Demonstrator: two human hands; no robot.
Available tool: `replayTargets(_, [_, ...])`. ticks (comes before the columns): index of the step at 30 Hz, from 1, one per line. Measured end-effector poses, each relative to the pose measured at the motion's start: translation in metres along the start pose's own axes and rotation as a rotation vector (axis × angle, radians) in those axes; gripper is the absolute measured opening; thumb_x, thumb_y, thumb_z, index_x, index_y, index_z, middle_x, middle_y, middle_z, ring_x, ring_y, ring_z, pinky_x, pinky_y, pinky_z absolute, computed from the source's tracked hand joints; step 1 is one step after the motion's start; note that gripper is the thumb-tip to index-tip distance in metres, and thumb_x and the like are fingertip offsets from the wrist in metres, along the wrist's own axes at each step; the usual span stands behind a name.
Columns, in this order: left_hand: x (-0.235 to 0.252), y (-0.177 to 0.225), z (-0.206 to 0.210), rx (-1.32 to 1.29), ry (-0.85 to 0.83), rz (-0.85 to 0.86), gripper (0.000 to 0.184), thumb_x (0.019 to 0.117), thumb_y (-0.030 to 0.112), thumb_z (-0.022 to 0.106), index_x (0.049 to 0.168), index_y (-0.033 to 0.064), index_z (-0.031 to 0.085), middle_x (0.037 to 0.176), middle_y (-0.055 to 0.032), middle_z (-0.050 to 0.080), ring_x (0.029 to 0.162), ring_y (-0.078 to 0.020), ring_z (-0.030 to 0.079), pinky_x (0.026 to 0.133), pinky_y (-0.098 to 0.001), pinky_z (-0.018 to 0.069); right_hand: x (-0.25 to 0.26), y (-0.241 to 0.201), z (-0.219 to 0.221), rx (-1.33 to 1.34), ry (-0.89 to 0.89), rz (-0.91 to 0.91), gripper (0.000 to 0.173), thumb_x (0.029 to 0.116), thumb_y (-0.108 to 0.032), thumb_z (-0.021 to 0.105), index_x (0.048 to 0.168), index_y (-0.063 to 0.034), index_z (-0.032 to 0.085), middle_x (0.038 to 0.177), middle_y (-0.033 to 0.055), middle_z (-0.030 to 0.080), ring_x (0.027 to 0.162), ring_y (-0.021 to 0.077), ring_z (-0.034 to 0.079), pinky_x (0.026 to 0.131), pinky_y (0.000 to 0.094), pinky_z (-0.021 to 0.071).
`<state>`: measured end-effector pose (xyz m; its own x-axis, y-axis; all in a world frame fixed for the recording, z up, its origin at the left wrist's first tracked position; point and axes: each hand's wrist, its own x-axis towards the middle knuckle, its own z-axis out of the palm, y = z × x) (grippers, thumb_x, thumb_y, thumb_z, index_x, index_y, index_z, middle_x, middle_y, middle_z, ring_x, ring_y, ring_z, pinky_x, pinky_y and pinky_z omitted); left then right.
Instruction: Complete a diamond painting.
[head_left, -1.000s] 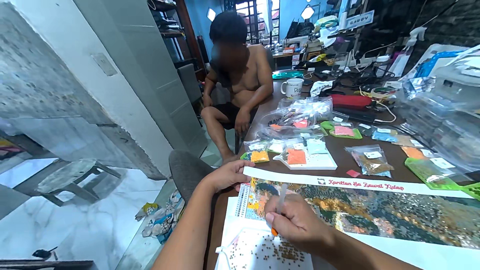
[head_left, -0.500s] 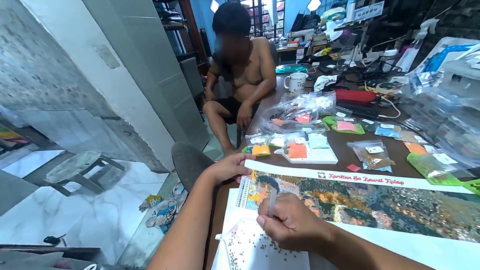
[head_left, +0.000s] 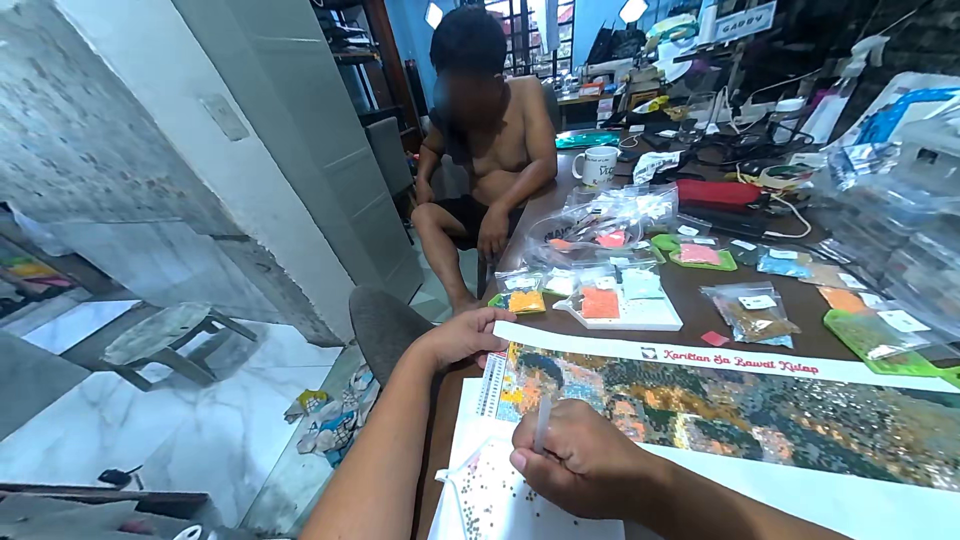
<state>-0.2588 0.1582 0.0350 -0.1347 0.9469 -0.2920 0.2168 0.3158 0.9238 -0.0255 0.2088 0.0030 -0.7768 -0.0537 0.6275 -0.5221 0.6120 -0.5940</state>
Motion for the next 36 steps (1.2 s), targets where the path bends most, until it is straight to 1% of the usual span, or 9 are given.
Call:
replayTargets(6, [-0.002, 0.0, 0.003, 0.018, 0.031, 0.012, 0.04, 0.0997, -0.005, 0.054, 0.138, 0.0045, 0.051, 0.09, -0.0052, 0.069, 0.057, -0.0035, 0.057, 0.05, -0.016, 0.0463, 0.0, 0.001, 0.001, -0.005, -0.006, -0.025, 0.031, 0.1032, -0.015, 0.05, 0.077, -0.0022, 0.058, 0.06, 0.0064, 0.049, 0.054, 0.0106, 0.048, 0.051, 0.0232, 0.0379])
replayTargets(9, [-0.002, 0.001, 0.003, 0.024, 0.036, 0.01, 0.04, 0.0992, -0.006, 0.054, 0.137, 0.0037, 0.051, 0.091, -0.0058, 0.069, 0.058, -0.0041, 0.058, 0.051, -0.0164, 0.0466, 0.0, 0.002, 0.001, -0.004, -0.018, -0.039, 0.031, 0.1035, -0.015, 0.049, 0.077, -0.0022, 0.058, 0.06, 0.0064, 0.05, 0.054, 0.0108, 0.048, 0.051, 0.0235, 0.0381])
replayTargets(12, [-0.001, 0.002, 0.0, 0.031, 0.002, 0.005, 0.043, 0.0998, -0.004, 0.055, 0.141, 0.0045, 0.048, 0.098, -0.006, 0.07, 0.065, -0.0056, 0.062, 0.056, -0.0186, 0.0499, 0.001, 0.002, 0.001, -0.005, -0.036, -0.049, 0.031, 0.1046, -0.015, 0.049, 0.078, -0.0021, 0.058, 0.061, 0.0072, 0.051, 0.056, 0.0122, 0.05, 0.052, 0.0247, 0.0399])
replayTargets(14, [0.0, 0.003, 0.001, 0.038, 0.009, -0.003, 0.044, 0.0998, -0.003, 0.055, 0.142, 0.0046, 0.047, 0.098, -0.0065, 0.069, 0.064, -0.0059, 0.061, 0.055, -0.0191, 0.0497, 0.001, 0.002, 0.0, -0.007, -0.04, -0.04, 0.031, 0.1047, -0.016, 0.049, 0.078, -0.0025, 0.058, 0.062, 0.0068, 0.051, 0.056, 0.0113, 0.05, 0.052, 0.0237, 0.0399])
replayTargets(20, [0.0, 0.002, 0.002, 0.031, 0.018, 0.006, 0.044, 0.0987, -0.005, 0.055, 0.141, 0.0052, 0.048, 0.093, -0.0053, 0.069, 0.06, -0.0046, 0.059, 0.053, -0.0177, 0.0486, 0.007, 0.003, -0.004, 0.143, 0.049, 0.075, 0.029, 0.1037, -0.015, 0.05, 0.08, -0.001, 0.059, 0.063, 0.0033, 0.052, 0.056, 0.0011, 0.047, 0.052, 0.0152, 0.0365])
replayTargets(23, [0.002, 0.001, 0.0, 0.021, 0.004, -0.002, 0.044, 0.0987, -0.004, 0.056, 0.14, 0.0056, 0.047, 0.093, -0.0043, 0.068, 0.063, -0.0044, 0.06, 0.056, -0.0184, 0.05, 0.013, 0.009, -0.008, 0.168, 0.146, 0.134, 0.028, 0.1052, -0.017, 0.049, 0.084, -0.0022, 0.06, 0.066, -0.0003, 0.055, 0.059, -0.003, 0.049, 0.055, 0.0128, 0.0395])
replayTargets(25, [0.003, 0.0, 0.0, 0.021, 0.004, -0.012, 0.044, 0.0984, -0.003, 0.057, 0.141, 0.0057, 0.048, 0.094, -0.0049, 0.069, 0.065, -0.0053, 0.061, 0.058, -0.0195, 0.051, 0.014, 0.011, -0.012, 0.152, 0.184, 0.247, 0.029, 0.1056, -0.02, 0.048, 0.086, -0.0041, 0.062, 0.069, -0.0024, 0.058, 0.061, -0.0033, 0.053, 0.057, 0.0142, 0.0439])
replayTargets(28, [0.004, 0.0, -0.001, 0.025, -0.002, -0.023, 0.043, 0.0991, -0.002, 0.057, 0.14, 0.0064, 0.048, 0.093, -0.0041, 0.068, 0.065, -0.0053, 0.061, 0.058, -0.0195, 0.0512, 0.015, 0.016, -0.016, 0.087, 0.195, 0.372, 0.029, 0.106, -0.023, 0.046, 0.089, -0.0065, 0.063, 0.068, -0.0046, 0.055, 0.06, -0.0027, 0.051, 0.057, 0.0152, 0.0426])
replayTargets(36, [0.003, 0.001, 0.0, 0.013, -0.003, -0.029, 0.043, 0.0997, -0.002, 0.056, 0.141, 0.0063, 0.048, 0.093, -0.0039, 0.069, 0.063, -0.0042, 0.06, 0.057, -0.0181, 0.0498, 0.016, 0.021, -0.015, -0.038, 0.156, 0.422, 0.031, 0.1062, -0.027, 0.044, 0.089, -0.0081, 0.061, 0.066, -0.0039, 0.05, 0.058, 0.0009, 0.047, 0.054, 0.0183, 0.0393])
